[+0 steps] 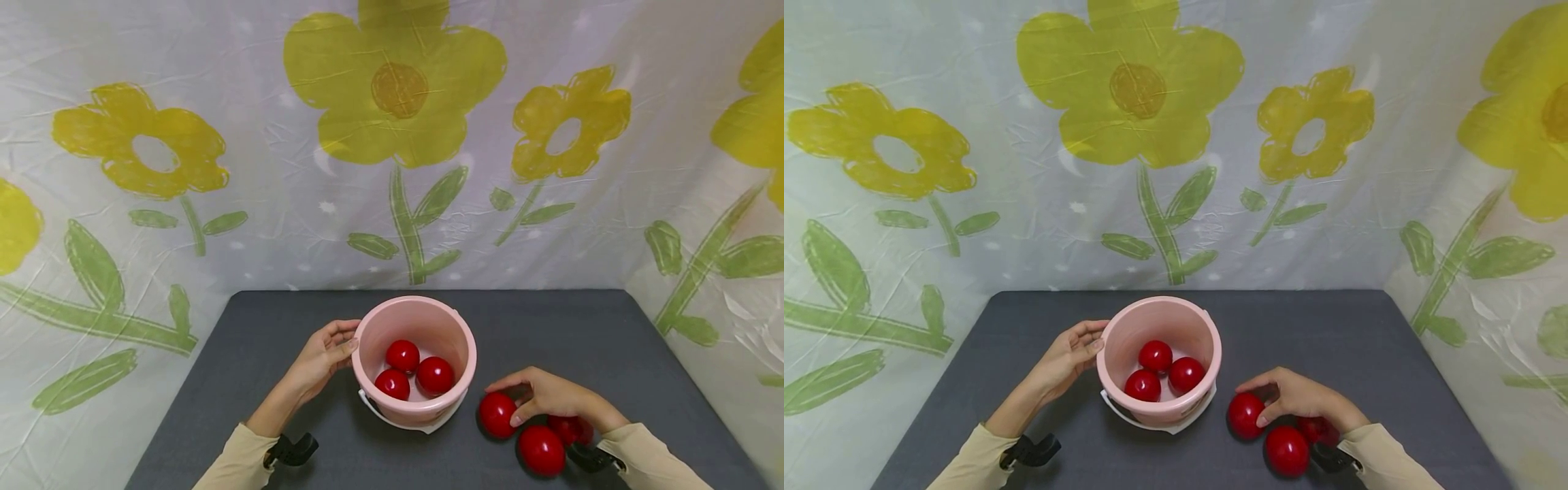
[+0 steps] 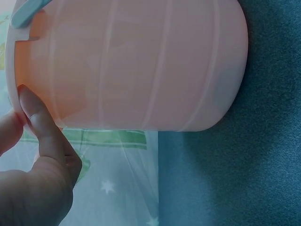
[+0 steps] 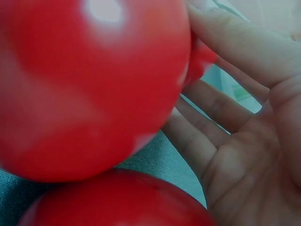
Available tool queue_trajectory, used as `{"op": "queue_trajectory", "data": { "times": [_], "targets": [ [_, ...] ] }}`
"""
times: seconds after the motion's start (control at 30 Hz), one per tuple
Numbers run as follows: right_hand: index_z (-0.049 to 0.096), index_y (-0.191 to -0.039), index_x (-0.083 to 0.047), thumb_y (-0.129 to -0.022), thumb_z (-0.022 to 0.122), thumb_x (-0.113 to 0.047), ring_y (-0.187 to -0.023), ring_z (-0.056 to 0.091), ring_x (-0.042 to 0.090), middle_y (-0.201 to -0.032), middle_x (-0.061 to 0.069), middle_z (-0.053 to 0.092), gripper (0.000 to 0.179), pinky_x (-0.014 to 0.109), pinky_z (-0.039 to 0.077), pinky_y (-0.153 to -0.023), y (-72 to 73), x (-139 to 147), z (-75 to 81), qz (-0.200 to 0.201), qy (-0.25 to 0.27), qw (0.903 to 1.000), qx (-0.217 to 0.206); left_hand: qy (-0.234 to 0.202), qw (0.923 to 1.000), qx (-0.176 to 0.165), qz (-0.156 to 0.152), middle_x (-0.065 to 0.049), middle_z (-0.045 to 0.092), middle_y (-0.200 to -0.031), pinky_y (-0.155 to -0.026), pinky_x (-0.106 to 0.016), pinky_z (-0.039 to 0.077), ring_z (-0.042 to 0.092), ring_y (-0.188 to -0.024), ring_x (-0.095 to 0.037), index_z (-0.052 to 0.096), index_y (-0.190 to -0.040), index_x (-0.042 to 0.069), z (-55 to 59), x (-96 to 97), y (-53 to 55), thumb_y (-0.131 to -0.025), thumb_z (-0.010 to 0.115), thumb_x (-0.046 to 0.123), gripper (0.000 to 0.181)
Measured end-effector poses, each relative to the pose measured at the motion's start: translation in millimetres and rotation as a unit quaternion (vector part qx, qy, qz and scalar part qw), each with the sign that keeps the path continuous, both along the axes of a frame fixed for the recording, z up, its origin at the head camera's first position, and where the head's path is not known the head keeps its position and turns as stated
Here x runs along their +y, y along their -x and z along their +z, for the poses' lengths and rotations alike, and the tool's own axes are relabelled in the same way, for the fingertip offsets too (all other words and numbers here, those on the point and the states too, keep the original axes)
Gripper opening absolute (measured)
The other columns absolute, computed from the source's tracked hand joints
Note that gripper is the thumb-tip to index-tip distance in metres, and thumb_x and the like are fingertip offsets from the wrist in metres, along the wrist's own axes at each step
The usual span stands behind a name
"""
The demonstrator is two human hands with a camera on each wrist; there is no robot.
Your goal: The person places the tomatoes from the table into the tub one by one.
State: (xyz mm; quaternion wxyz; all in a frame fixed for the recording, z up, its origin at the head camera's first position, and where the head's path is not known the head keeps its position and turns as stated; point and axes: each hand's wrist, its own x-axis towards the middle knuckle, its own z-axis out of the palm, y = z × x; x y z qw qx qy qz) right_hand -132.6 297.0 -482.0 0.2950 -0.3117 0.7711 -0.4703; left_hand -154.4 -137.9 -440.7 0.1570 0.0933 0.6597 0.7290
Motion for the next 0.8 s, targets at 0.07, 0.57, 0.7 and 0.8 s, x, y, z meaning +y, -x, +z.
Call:
{"op": "queue_trajectory", "data": {
  "times": [0.07,0.57,0.7,0.8],
  "targets": [
    [0.058,-0.133,0.004,-0.085,0.076,-0.015,-0.11,0.064,0.004,-0.129,0.023,0.064,0.055,0.021,0.055,-0.087,-0.4,0.2,0.3,-0.001,0.005,1.0,0.0,0.001,1.0,0.0,0.0,-0.016,0.058,-0.123,-0.078,-0.022,0.058,0.065,-0.101,-0.014,0.039,-0.138,-0.007,-0.2,-0.1,0.0,-0.096,0.061,0.006,0.049],
    [0.058,-0.132,0.006,-0.086,0.075,-0.014,-0.109,0.066,0.007,-0.128,0.024,0.065,0.053,0.021,0.055,-0.087,-0.5,-3.5,0.0,-0.001,-0.001,0.9999,-0.015,-0.015,0.9997,0.016,-0.013,-0.01,0.059,-0.119,-0.079,-0.023,0.057,0.065,-0.101,-0.012,0.037,-0.139,-0.008,-4.5,-0.8,0.9,-0.097,0.061,0.008,0.051],
    [0.059,-0.13,0.007,-0.086,0.076,-0.013,-0.107,0.067,0.009,-0.126,0.026,0.065,0.051,0.021,0.056,-0.086,-1.2,-3.0,2.9,-0.002,0.007,0.9999,-0.007,-0.02,0.9996,0.015,-0.012,-0.009,0.059,-0.119,-0.078,-0.023,0.057,0.065,-0.1,-0.012,0.037,-0.139,-0.008,-4.9,-0.9,0.8,-0.097,0.06,0.007,0.051],
    [0.059,-0.13,0.006,-0.085,0.076,-0.012,-0.106,0.068,0.01,-0.126,0.027,0.064,0.051,0.021,0.056,-0.085,-0.7,-1.8,10.0,-0.005,0.008,0.9999,-0.01,-0.021,0.9996,0.014,-0.011,-0.009,0.059,-0.118,-0.078,-0.023,0.057,0.065,-0.1,-0.012,0.037,-0.139,-0.008,-4.7,-1.0,0.8,-0.097,0.06,0.007,0.051]
  ]
}}
